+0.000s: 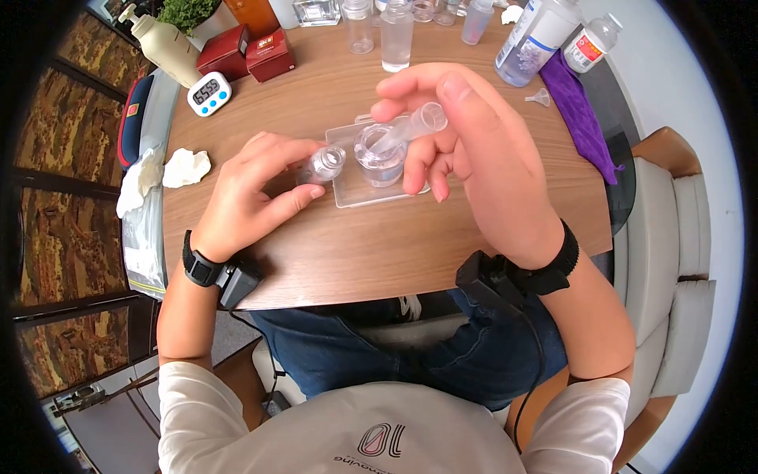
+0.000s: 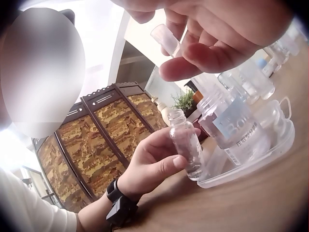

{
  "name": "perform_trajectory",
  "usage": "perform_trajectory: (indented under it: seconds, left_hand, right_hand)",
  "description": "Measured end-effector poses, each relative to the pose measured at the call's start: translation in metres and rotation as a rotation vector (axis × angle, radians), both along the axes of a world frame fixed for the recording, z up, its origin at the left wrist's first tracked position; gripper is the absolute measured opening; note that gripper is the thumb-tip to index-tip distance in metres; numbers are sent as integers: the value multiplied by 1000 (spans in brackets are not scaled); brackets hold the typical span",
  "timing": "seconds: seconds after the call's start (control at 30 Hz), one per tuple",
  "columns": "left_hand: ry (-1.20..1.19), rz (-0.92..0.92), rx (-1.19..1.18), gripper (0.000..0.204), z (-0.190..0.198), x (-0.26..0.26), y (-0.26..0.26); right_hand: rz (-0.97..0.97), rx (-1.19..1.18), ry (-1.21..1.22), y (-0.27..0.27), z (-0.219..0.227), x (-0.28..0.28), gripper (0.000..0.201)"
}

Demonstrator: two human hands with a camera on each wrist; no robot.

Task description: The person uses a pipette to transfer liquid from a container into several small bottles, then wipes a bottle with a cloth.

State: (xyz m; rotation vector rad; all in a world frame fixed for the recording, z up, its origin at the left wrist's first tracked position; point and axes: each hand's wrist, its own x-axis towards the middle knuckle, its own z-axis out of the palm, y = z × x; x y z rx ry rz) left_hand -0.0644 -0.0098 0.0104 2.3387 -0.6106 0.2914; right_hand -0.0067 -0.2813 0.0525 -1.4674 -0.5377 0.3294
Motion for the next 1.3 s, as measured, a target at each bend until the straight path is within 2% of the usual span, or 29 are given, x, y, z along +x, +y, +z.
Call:
perform_trajectory:
  seconds: [0.57,0.77,0.93,1.03,1.13,1.2,1.3]
  left_hand:
    - [-44,-13,19,40,0,1,0]
    - [2,1,21,40,1,0,1]
    - [-32,-4,25,39,1,1,2]
    - [-41,-7,39,39,0,1,2]
    - [-45,-13,28,39,-2,1,1]
    - [-49,-18,23,39,-1,2,0]
    - [-28,-20,37,39,0,1,1]
  right_hand:
    - [82,-18,72,-1,-5,5,43]
    - [119,94,137,-1,-7,6,42]
    - [116,211,-49,-20,14,5,42]
    - [15,240,-210,-33,32,-3,41]
    - [113,275,-263,-38,37,-1,41]
    - [76,289,-232,-30,33,-7,42]
    - [178,279,-140,-21,23,-8,44]
